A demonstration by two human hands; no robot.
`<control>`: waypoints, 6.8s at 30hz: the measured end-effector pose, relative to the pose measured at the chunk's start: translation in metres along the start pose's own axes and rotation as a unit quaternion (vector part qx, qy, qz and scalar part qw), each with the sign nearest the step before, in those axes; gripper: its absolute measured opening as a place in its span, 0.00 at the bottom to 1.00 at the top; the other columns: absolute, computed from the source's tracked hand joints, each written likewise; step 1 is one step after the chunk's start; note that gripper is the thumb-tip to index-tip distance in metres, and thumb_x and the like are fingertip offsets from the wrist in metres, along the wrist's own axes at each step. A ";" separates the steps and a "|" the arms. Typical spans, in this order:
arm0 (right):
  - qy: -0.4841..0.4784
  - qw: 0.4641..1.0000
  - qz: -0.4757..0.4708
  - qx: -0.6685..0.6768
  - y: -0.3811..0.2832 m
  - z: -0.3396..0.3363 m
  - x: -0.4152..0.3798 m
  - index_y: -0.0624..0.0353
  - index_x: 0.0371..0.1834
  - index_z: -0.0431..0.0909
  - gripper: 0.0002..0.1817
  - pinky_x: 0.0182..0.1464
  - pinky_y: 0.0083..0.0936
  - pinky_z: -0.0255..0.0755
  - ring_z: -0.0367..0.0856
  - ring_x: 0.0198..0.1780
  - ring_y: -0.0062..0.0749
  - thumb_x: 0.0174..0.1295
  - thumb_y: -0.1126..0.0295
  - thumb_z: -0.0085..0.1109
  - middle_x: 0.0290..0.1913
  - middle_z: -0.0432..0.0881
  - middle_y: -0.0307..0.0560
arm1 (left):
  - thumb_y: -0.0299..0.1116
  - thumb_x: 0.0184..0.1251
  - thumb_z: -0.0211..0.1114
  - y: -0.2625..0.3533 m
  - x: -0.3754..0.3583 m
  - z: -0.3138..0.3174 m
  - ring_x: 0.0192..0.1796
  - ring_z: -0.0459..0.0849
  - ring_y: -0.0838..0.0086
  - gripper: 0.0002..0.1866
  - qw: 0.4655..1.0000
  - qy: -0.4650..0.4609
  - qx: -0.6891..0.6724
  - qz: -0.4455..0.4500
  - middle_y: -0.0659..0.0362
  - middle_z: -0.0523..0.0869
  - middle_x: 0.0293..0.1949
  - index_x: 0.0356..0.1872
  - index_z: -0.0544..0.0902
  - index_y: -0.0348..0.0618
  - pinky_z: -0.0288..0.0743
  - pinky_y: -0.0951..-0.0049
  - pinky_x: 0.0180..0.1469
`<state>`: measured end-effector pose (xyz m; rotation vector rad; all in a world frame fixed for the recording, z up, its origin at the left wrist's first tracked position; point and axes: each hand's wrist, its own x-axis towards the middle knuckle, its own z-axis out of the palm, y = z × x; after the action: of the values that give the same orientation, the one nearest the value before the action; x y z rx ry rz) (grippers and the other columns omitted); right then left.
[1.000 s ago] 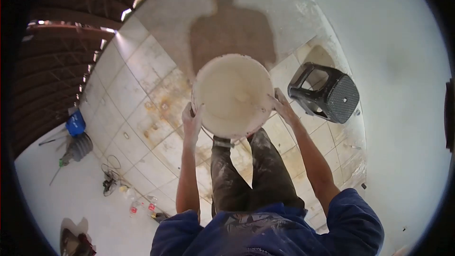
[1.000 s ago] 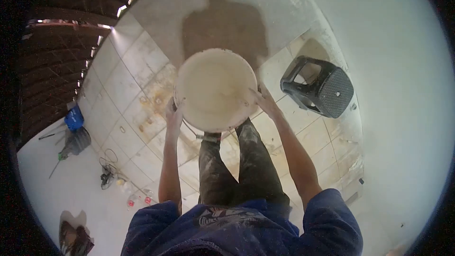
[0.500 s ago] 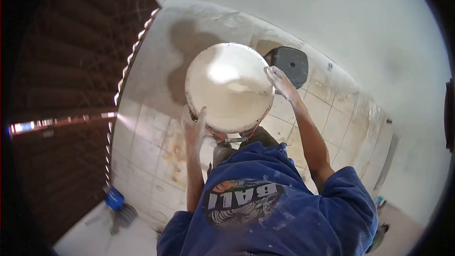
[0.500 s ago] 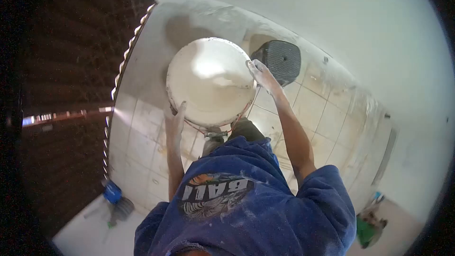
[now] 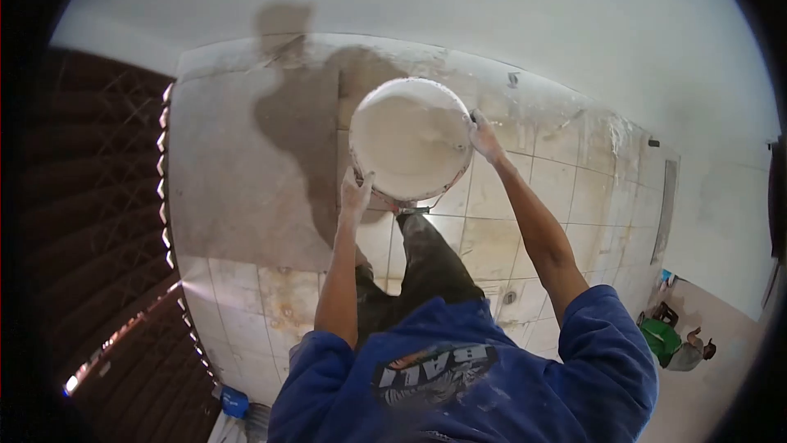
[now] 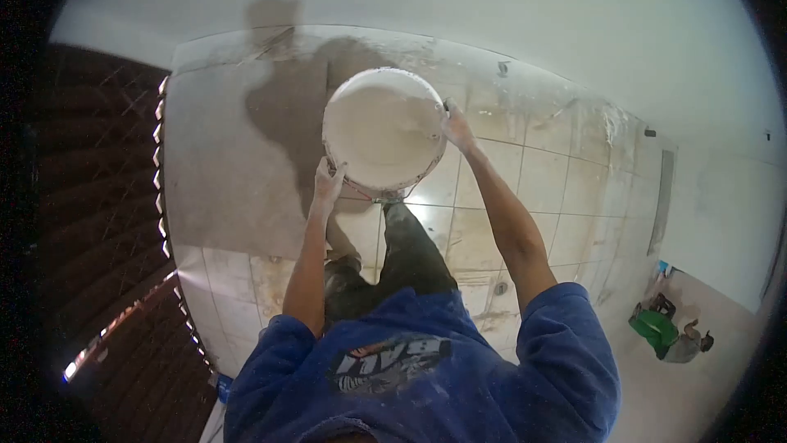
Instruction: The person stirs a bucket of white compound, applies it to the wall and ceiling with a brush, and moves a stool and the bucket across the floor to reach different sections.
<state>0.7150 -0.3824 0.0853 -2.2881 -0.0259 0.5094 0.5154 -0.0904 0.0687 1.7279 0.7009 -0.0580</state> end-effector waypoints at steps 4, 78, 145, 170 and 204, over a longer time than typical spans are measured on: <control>0.023 0.999 -0.010 -0.032 0.048 0.006 0.041 0.61 0.50 0.75 0.16 0.54 0.43 0.73 0.82 0.51 0.54 0.73 0.59 0.52 0.45 0.83 0.63 | 0.32 0.64 0.68 -0.035 0.040 0.048 0.40 0.85 0.66 0.15 1.000 -0.017 0.020 0.012 0.49 0.86 0.39 0.45 0.77 0.34 0.78 0.64 0.43; 0.050 0.976 -0.197 -0.076 0.004 0.105 0.048 0.63 0.43 0.84 0.09 0.35 0.38 0.78 0.86 0.34 0.54 0.59 0.77 0.63 0.33 0.86 0.58 | 0.30 0.76 0.56 0.000 0.089 0.073 0.55 0.87 0.58 0.20 0.988 0.128 -0.006 0.082 0.43 0.85 0.57 0.62 0.77 0.28 0.79 0.65 0.56; 0.037 0.966 -0.220 -0.130 -0.020 0.073 -0.018 0.65 0.50 0.83 0.12 0.49 0.28 0.81 0.88 0.46 0.44 0.64 0.79 0.58 0.44 0.88 0.54 | 0.34 0.73 0.59 -0.008 0.092 0.075 0.52 0.88 0.54 0.21 0.977 0.142 -0.102 0.121 0.41 0.86 0.51 0.60 0.79 0.29 0.80 0.63 0.54; 0.224 0.907 0.138 0.329 -0.006 0.121 0.023 0.72 0.46 0.78 0.08 0.51 0.26 0.85 0.87 0.47 0.42 0.68 0.78 0.56 0.49 0.83 0.54 | 0.32 0.73 0.57 -0.016 0.087 0.084 0.51 0.87 0.49 0.20 0.974 0.187 -0.064 0.110 0.38 0.85 0.54 0.60 0.78 0.29 0.81 0.61 0.51; 0.151 0.541 0.279 0.779 -0.009 0.186 0.027 0.69 0.58 0.73 0.14 0.56 0.25 0.81 0.83 0.56 0.36 0.72 0.76 0.51 0.56 0.81 0.54 | 0.33 0.76 0.55 -0.009 0.084 0.082 0.47 0.89 0.51 0.20 0.978 0.178 -0.043 0.105 0.38 0.87 0.48 0.60 0.77 0.27 0.82 0.61 0.47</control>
<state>0.6731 -0.2426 -0.0329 -0.4565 0.9661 0.1871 0.6062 -0.1283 0.0038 1.7359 0.7630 0.4315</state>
